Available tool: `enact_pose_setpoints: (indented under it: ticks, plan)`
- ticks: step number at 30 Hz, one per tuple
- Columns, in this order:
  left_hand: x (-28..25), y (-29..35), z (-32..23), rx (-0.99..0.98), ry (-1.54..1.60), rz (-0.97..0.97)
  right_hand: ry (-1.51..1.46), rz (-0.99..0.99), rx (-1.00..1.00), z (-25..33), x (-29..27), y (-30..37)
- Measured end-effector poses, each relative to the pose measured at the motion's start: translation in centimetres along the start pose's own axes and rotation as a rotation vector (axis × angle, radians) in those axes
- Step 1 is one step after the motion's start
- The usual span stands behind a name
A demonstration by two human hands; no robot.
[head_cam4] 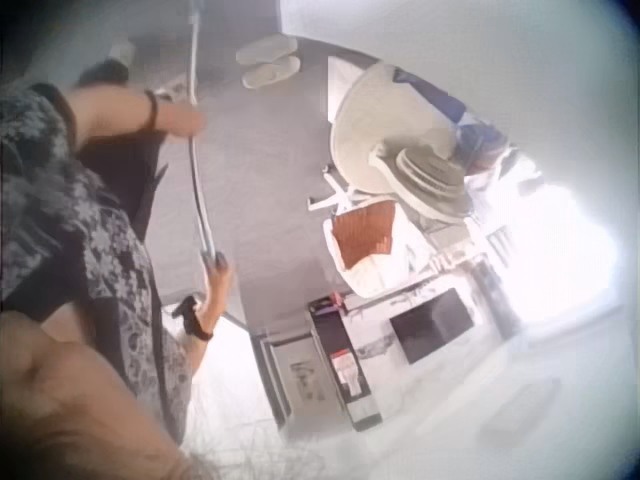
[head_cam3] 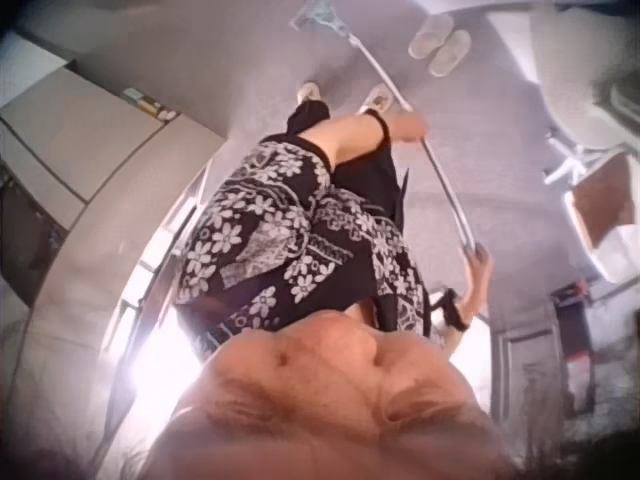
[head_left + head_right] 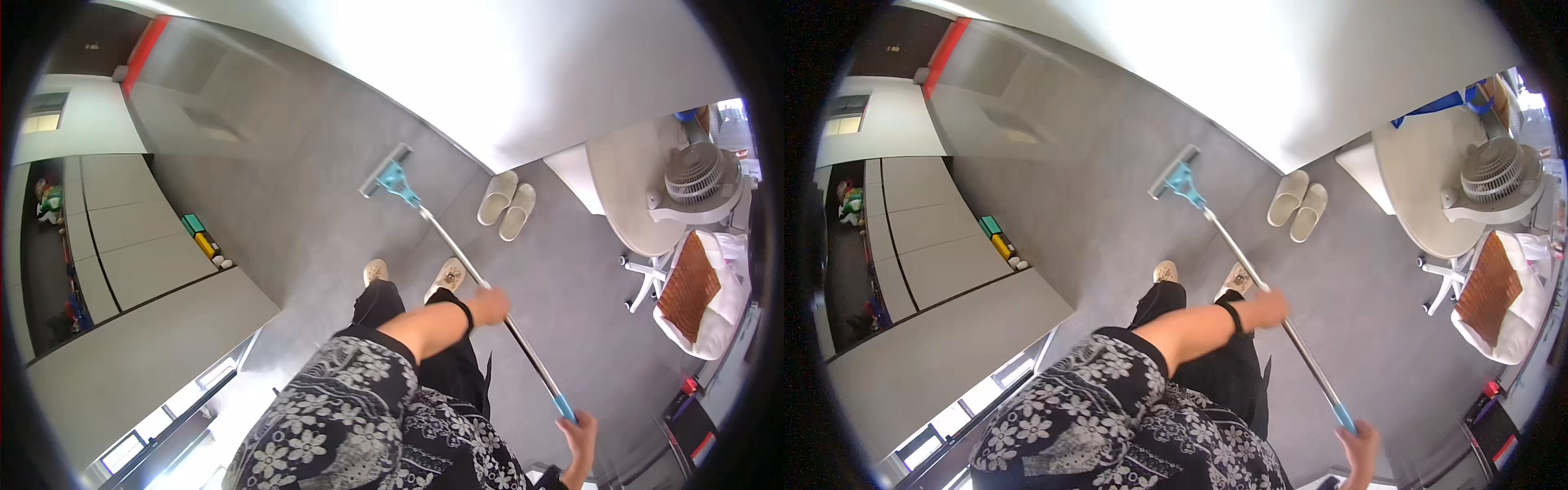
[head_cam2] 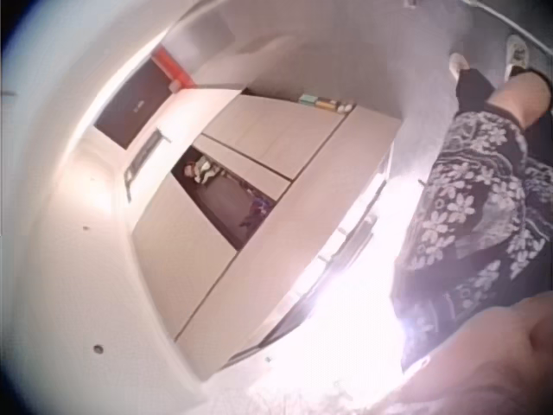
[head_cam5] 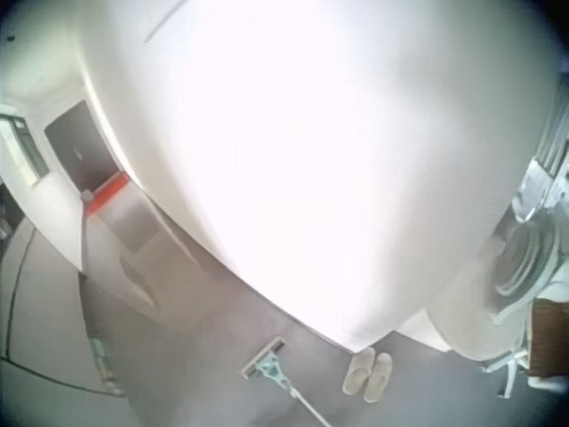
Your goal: Using a flat mop with a blue head to clean the grey tiled floor in a living and dining room area.
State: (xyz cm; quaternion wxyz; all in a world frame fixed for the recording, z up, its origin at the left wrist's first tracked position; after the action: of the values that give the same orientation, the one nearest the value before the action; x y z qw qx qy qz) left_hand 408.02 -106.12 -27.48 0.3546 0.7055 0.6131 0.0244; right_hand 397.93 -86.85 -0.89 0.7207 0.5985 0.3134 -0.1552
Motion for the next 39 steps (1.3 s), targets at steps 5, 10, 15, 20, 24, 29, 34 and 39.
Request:
enact_pose_setpoints:
  ticks: [5, 10, 15, 20, 24, 29, 34, 39]
  plan:
    - [2.7, -4.5, -11.8, 0.207, -0.02, 0.108, 0.789, -0.12, 0.28, -6.2, -8.4, 5.9]
    - [0.4, -4.7, -11.2, 0.177, 0.022, 0.091, 1.263, -0.01, 0.318, -8.8, -6.7, 3.7]
    - [-2.6, -4.8, -7.0, 0.168, 0.008, 0.052, 0.956, -0.166, 0.163, -9.4, -4.9, -0.5]
    - [-11.0, -5.8, 0.6, 0.122, 0.058, -0.104, 0.774, -0.187, 0.044, 8.4, -6.7, -6.3]
    - [-16.1, -3.9, 4.5, 0.145, 0.126, -0.045, 0.859, -0.197, -0.086, 12.1, -4.7, -8.5]
    - [-19.0, -2.1, 11.4, 0.085, 0.219, -0.09, 0.884, -0.162, -0.072, 17.2, -1.7, -11.6]
    - [-26.8, 0.3, 22.4, -0.088, 0.177, -0.294, 0.978, -0.189, -0.089, 28.2, 2.4, -16.0]
    - [-34.0, 6.9, 30.0, -0.166, 0.199, -0.565, 0.868, -0.204, -0.296, 42.5, 5.7, -16.7]
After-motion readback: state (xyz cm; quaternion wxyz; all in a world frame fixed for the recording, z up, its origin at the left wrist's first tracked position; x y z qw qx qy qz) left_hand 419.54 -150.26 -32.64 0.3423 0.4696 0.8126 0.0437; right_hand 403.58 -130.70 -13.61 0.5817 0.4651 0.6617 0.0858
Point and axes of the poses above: each hand's wrist, its own y-axis away from the middle knuckle, its own x-axis out of the palm, z = x × y, the point moved 9 cm from there along -y, towards the middle knuckle, and after that the axes turned 15 degrees about y, right-handed, at the moved point
